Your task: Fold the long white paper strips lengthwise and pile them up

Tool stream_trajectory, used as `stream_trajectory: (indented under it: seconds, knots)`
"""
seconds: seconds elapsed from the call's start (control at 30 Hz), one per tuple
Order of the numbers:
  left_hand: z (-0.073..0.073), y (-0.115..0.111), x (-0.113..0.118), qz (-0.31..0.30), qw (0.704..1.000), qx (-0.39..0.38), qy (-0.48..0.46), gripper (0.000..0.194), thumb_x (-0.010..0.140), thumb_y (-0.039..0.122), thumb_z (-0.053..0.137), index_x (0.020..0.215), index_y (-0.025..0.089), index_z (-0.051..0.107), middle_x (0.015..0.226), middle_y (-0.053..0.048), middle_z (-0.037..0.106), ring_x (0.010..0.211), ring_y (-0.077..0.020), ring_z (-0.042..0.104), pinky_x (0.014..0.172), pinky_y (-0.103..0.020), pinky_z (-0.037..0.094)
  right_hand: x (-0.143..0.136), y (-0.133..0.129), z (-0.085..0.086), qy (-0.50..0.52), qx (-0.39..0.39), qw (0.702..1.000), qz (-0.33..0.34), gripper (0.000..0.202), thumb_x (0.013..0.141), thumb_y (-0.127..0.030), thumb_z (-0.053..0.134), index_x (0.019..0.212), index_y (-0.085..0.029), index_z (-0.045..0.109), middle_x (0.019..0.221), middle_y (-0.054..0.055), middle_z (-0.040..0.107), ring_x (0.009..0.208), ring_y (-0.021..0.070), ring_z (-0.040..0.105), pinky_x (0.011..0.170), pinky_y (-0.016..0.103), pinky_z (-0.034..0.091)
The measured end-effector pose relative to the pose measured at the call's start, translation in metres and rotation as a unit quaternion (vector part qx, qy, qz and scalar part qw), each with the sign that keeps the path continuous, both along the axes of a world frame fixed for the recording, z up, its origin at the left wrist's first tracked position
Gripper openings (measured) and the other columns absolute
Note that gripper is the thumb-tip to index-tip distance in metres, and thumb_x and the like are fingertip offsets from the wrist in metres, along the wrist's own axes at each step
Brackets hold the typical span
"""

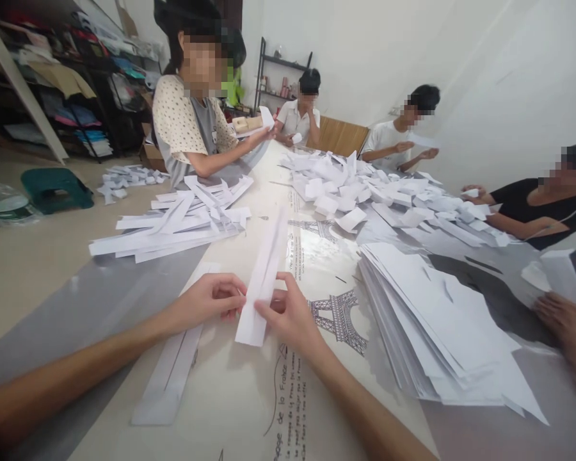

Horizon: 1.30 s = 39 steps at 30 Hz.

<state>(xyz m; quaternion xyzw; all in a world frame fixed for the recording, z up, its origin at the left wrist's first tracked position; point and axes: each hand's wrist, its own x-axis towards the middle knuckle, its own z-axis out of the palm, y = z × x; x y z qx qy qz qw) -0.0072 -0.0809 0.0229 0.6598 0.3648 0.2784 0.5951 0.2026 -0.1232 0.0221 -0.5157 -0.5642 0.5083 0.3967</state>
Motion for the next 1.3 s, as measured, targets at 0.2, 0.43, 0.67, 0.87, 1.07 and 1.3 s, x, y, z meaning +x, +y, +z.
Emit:
stream_trajectory:
  seconds: [0.2,0.43,0.67,0.87,1.07,1.3]
  knots:
    - [-0.010,-0.008,0.000,0.063,0.973,0.168,0.144,0.021,0.091,0.033,0.065,0.107,0.022,0.059,0.088,-0.001,0.069,0.075,-0.0185,0.065,0.067,-0.031,0.050,0.002,0.003,-0.015,-0.106,0.014,0.994,-0.028,0.100,0.087,-0.037,0.069,0.159,-0.027,0.001,0.073,-0.006,0.070,0.060,0.0199,0.067,0.057,0.031,0.051]
    - [-0.012,-0.015,-0.004,-0.113,0.842,0.479,0.222,0.026,0.095,0.043,0.069,0.108,0.021,0.063,0.114,-0.007,0.067,0.105,-0.0259,0.063,0.090,-0.039,0.052,0.013,0.007,-0.013,-0.405,0.101,0.907,-0.056,0.102,0.088,-0.046,0.068,0.164,-0.020,0.005,0.075,-0.001,0.063,0.067,0.0238,0.062,0.062,0.036,0.048]
    - [-0.014,-0.009,0.000,-0.129,0.761,0.599,0.213,0.031,0.109,0.034,0.044,0.093,0.019,0.067,0.093,-0.007,0.071,0.093,-0.0228,0.066,0.087,-0.039,0.053,0.031,-0.002,0.004,-0.302,0.274,0.890,0.204,0.015,0.098,-0.032,0.059,0.107,-0.024,0.068,0.112,0.008,0.064,0.102,0.0225,0.063,0.090,0.039,0.054]
    - [-0.013,-0.009,-0.001,-0.120,0.777,0.587,0.193,0.029,0.109,0.030,0.045,0.093,0.020,0.068,0.090,-0.006,0.071,0.087,-0.0210,0.065,0.082,-0.036,0.052,0.031,-0.012,0.007,-0.327,0.278,0.875,0.226,0.013,0.095,-0.026,0.064,0.107,-0.022,0.066,0.115,0.008,0.067,0.105,0.0242,0.062,0.089,0.041,0.054]
    - [-0.018,-0.001,-0.006,-0.127,0.845,0.494,0.158,0.022,0.104,0.038,0.056,0.102,0.020,0.068,0.102,-0.006,0.070,0.096,-0.0219,0.063,0.087,-0.035,0.050,0.027,-0.010,0.002,-0.300,0.270,0.897,0.178,0.016,0.100,-0.022,0.053,0.093,-0.022,0.067,0.109,0.006,0.070,0.095,0.0214,0.066,0.083,0.039,0.055]
    - [-0.019,0.000,0.004,-0.026,0.948,0.285,0.138,0.020,0.097,0.033,0.063,0.082,0.021,0.068,0.098,-0.004,0.064,0.095,-0.0207,0.061,0.082,-0.033,0.049,0.023,-0.006,0.001,-0.264,0.182,0.941,0.109,0.017,0.098,-0.027,0.054,0.084,-0.022,0.062,0.108,0.006,0.062,0.069,0.0135,0.059,0.071,0.034,0.052]
